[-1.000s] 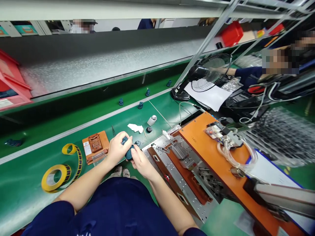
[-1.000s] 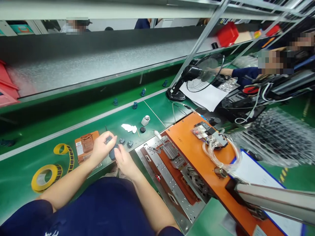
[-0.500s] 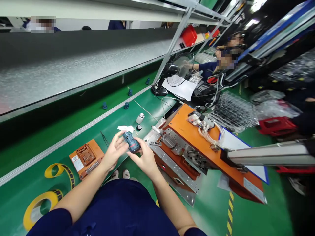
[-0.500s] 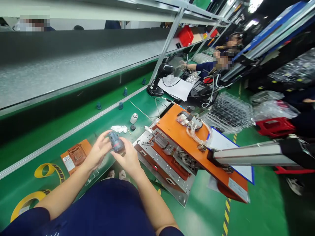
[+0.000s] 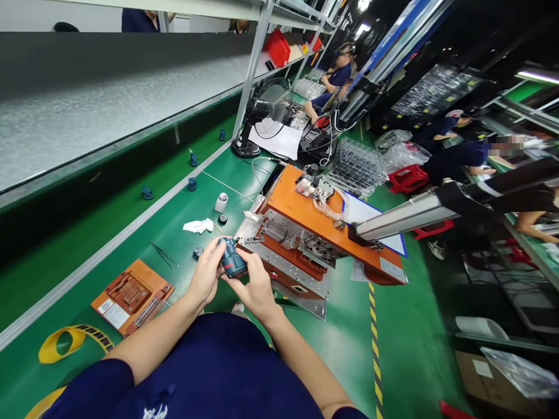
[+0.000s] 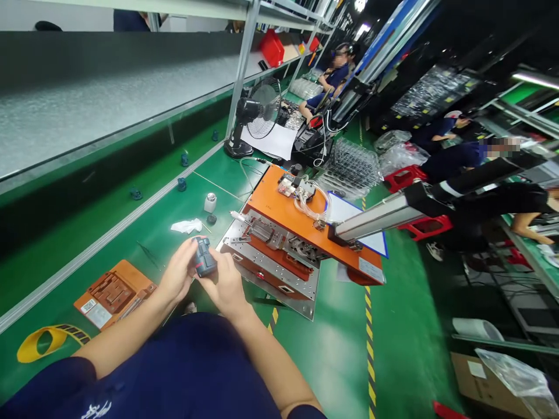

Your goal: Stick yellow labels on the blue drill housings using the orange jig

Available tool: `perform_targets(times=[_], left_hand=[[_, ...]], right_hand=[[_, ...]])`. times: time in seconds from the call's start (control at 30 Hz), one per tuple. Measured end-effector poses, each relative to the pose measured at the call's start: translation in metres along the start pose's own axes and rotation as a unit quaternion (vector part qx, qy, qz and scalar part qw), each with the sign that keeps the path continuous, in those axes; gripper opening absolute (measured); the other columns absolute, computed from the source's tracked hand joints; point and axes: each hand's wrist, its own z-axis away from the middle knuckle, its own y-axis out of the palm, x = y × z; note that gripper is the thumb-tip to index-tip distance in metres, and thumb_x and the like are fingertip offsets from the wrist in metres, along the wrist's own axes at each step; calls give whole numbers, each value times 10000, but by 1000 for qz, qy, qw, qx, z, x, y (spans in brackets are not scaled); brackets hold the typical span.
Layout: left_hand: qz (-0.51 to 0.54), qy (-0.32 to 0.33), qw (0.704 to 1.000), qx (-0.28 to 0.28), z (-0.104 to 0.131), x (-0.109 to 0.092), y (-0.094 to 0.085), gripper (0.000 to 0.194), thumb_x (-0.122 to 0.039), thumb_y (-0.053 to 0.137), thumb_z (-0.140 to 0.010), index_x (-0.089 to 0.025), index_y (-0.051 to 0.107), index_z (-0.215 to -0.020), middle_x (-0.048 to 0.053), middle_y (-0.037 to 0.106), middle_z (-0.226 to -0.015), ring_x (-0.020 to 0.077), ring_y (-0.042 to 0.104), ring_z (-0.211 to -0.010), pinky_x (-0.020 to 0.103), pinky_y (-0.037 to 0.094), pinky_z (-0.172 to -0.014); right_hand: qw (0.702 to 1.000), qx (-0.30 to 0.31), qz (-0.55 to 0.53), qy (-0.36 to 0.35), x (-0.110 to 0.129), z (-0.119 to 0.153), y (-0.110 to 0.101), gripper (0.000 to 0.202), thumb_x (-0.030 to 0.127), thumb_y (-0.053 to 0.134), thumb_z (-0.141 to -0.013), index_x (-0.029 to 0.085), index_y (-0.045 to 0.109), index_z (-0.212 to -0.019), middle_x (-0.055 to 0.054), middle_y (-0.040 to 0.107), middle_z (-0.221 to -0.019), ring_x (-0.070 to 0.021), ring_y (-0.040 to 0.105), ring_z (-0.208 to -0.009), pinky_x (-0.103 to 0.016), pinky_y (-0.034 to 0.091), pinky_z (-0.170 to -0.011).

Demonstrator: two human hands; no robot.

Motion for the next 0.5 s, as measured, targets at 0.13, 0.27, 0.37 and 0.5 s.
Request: perform_targets(times=[0.13,0.27,0.37,0.5], left_hand=[[-35,-22,999,35,2,0,10,480,-558,647,-869,-209,678,-1198,55,705,-1002,137,651,-767,206,534,-627],[-57,-19,996,62,3,16,23,500,-556,622,-889,-234,638,-1270,79,688,-1181,199,675,-946,261,550,-717],[-121,13,992,25,-5,26,36,531,-548,617,-891,-240,584,-1322,97,670,-1215,228,664,-1035,334,545,-845],[-275,239,931,1,3,1,71,426,-457,696,-843,-263,653,-1220,89,666,-1173,247,615,-1129,432,487,-1010]], right_hand=[[997,-26,-68,41,-6,4,-15,590,270,793,-783,234,531,-1311,-82,638,-1131,-246,644,-1030,-396,577,-888],[994,-25,-89,55,-19,6,-33,591,290,807,-763,234,548,-1292,-89,643,-1182,-256,629,-1108,-422,550,-967],[993,-29,-98,65,-34,11,-50,580,326,796,-769,234,555,-1288,-94,642,-1196,-255,629,-1116,-411,564,-945],[983,-49,-136,110,-57,21,-73,551,330,770,-787,219,555,-1282,-98,650,-1175,-226,675,-985,-361,602,-821]])
